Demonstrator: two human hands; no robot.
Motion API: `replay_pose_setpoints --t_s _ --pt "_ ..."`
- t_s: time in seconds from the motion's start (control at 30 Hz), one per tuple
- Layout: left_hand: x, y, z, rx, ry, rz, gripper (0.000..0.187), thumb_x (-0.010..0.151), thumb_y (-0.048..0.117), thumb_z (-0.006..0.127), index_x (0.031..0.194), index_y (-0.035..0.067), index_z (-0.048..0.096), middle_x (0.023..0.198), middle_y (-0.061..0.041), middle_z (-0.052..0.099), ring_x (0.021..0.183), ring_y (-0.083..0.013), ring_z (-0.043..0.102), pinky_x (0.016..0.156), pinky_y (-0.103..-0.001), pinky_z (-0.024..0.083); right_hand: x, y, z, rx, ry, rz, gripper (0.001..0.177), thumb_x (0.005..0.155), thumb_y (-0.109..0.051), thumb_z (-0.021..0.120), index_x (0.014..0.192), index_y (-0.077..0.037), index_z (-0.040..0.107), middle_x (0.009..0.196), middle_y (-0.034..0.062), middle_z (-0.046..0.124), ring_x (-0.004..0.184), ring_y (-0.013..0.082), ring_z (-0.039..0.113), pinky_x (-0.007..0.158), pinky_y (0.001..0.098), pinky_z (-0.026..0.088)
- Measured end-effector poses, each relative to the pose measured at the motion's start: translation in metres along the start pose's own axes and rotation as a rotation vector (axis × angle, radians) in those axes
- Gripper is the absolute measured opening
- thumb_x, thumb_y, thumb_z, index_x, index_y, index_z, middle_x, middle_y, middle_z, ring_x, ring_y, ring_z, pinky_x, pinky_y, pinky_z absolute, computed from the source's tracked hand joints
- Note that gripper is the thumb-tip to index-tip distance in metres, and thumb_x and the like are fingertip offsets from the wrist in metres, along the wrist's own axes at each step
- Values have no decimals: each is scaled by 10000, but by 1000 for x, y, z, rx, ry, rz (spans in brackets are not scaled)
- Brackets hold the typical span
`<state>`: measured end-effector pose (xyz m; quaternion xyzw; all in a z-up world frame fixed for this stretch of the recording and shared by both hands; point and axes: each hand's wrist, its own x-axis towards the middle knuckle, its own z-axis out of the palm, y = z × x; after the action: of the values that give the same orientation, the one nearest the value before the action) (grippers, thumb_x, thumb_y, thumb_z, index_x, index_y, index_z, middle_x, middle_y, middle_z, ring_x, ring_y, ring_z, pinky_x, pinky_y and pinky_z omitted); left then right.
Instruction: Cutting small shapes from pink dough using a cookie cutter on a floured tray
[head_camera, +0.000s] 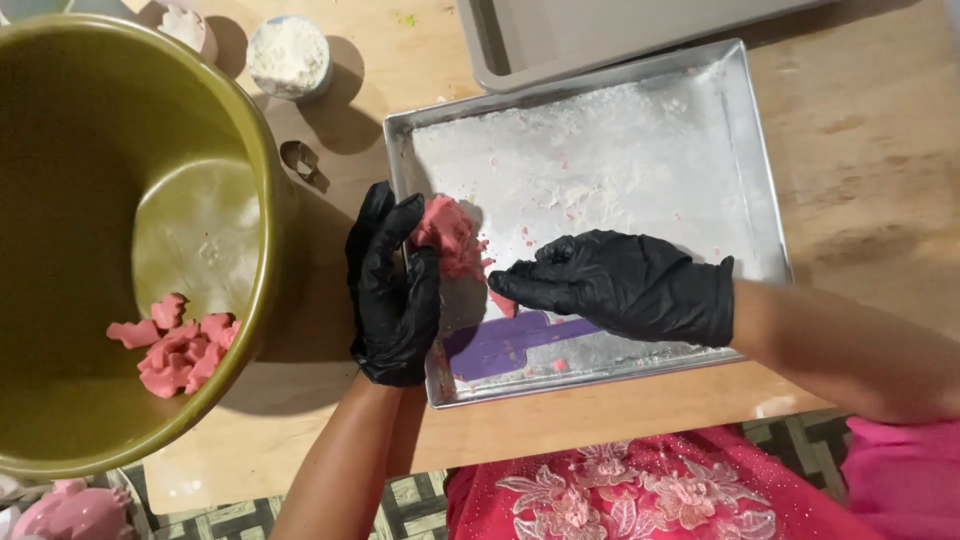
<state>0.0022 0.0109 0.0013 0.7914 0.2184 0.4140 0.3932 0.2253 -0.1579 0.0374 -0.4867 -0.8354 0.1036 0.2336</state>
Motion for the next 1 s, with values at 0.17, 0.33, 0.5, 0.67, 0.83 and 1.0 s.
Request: replay_pose_setpoints --t_s 0.17,0.33,0.5,0.67,0.83,1.0 --pt "-1 -1 4 -29 32 0 352 1016 133 634 1365 100 668 1511 -182 501 1458 -333 466 1232 -450 356 -1 -6 -8 -26 14 11 577 1037 25 452 1589 -57 304 1575 136 478 1359 326 591 1144 461 494" --pt "0 7 4 8 43 16 361 1007 122 631 1366 109 670 1511 -184 502 1455 -343 466 1224 -459 368 4 -11 -15 -40 14 13 564 1036 8 457 1579 -66 321 1551 132 495 1338 323 599 1123 456 499" --pt "-1 3 4 -23 45 28 365 997 90 635 1361 94 671 1498 -191 514 1433 -362 491 1217 -462 373 8 -16 -20 -34 1 32 547 1035 -16 462 1566 -77 344 1520 126 516 1310 318 608 1096 449 504" --pt "-2 4 3 -51 53 38 363 1007 107 626 1367 98 666 1500 -186 516 1437 -344 487 1217 -455 365 12 -22 -26 -41 6 47 535 1035 -34 466 1557 -85 360 1496 122 533 1288 315 615 1075 444 509" --pt "-4 3 3 -27 46 13 380 993 98 623 1371 97 656 1507 -185 505 1439 -342 478 1219 -454 359 7 -25 -29 -40 -1 63 523 1034 -51 471 1547 -93 377 1472 118 549 1267 311 622 1055 439 513" --pt "0 7 5 -36 22 8 406 995 96 610 1398 116 654 1511 -190 502 1461 -350 451 1235 -464 336 7 -22 -28 -21 -11 87 508 1033 -75 476 1534 -105 400 1441 112 571 1239 307 632 1027 432 519"
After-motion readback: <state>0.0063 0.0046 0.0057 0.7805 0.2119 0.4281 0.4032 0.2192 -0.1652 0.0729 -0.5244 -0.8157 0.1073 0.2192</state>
